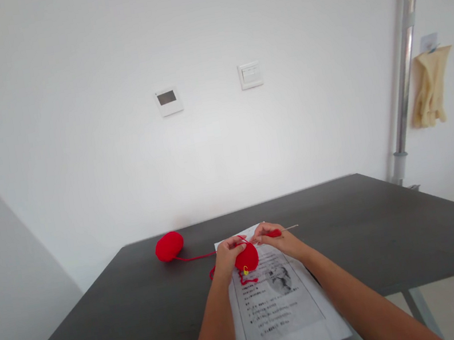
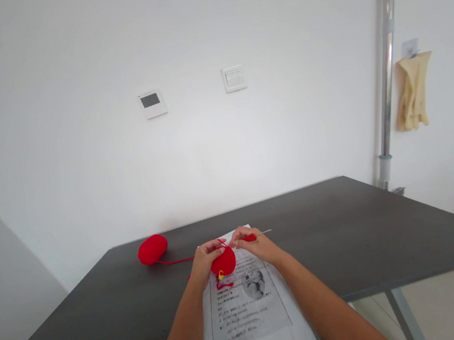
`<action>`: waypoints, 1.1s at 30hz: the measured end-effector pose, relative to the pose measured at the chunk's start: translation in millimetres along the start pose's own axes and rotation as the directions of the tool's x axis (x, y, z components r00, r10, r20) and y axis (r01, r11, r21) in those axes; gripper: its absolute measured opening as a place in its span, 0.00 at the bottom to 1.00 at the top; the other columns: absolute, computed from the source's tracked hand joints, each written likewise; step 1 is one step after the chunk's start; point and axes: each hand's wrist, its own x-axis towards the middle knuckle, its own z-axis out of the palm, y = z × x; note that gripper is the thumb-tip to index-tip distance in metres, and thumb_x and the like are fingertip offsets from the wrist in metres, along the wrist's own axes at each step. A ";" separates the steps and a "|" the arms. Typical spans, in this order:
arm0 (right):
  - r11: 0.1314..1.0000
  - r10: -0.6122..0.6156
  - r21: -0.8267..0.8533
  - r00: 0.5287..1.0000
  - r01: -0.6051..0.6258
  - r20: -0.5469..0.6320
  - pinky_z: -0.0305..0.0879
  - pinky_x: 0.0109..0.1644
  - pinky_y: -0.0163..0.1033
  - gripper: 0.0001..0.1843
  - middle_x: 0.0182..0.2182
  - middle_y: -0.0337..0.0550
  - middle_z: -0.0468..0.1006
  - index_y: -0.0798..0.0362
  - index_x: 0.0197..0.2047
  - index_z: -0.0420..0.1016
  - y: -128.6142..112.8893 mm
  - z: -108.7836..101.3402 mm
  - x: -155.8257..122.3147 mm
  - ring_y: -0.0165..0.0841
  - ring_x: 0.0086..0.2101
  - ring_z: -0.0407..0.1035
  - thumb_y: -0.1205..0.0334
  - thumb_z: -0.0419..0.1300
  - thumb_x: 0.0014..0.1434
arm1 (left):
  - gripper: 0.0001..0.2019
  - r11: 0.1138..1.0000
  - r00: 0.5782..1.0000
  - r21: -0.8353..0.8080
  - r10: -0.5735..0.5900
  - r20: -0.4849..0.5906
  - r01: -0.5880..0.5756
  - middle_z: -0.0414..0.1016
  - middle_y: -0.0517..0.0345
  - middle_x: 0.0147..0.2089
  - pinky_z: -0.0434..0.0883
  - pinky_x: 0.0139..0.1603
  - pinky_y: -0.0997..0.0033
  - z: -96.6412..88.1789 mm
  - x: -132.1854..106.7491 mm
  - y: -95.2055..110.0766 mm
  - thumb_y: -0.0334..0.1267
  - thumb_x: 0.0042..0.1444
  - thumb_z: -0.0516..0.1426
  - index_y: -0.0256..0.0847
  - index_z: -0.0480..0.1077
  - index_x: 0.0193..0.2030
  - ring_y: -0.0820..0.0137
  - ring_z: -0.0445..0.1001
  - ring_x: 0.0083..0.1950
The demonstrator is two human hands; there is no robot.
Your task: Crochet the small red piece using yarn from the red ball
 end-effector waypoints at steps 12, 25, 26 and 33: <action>0.959 -0.109 -0.259 0.993 0.118 0.048 0.61 0.37 0.36 0.08 0.28 0.40 0.74 0.53 0.32 0.73 -5.3 2.8 -3.7 0.32 0.31 0.67 0.60 0.55 0.57 | 0.13 0.997 0.996 0.038 0.069 -0.060 -0.067 0.76 0.55 0.28 0.66 0.31 0.73 1.9 1.4 -0.5 0.30 0.35 0.62 0.35 0.76 0.33 0.68 0.72 0.30; 0.850 -0.205 -0.473 0.973 0.231 0.106 0.60 0.38 0.35 0.08 0.31 0.39 0.72 0.51 0.34 0.68 0.7 13.5 -5.4 0.32 0.33 0.65 0.65 0.50 0.60 | 0.10 0.985 0.981 0.083 0.162 -0.102 -0.154 0.74 0.58 0.26 0.66 0.30 0.74 3.8 4.1 -4.5 0.30 0.37 0.60 0.37 0.74 0.31 0.70 0.71 0.28; 0.833 -0.221 -0.492 0.968 0.252 0.120 0.60 0.39 0.36 0.07 0.32 0.40 0.71 0.51 0.33 0.68 0.4 14.7 -5.5 0.32 0.34 0.65 0.66 0.49 0.60 | 0.09 0.983 0.982 0.088 0.167 -0.089 -0.159 0.74 0.57 0.26 0.66 0.30 0.74 4.4 4.2 -4.8 0.30 0.38 0.60 0.37 0.73 0.31 0.70 0.71 0.28; 0.788 -0.292 -0.540 0.952 0.296 0.095 0.61 0.40 0.36 0.06 0.35 0.42 0.68 0.51 0.35 0.68 4.7 16.0 -4.4 0.32 0.35 0.65 0.66 0.50 0.60 | 0.14 0.989 0.987 -0.007 0.149 -0.057 -0.150 0.75 0.57 0.27 0.67 0.32 0.73 8.6 3.8 -2.7 0.32 0.35 0.63 0.36 0.73 0.34 0.69 0.72 0.30</action>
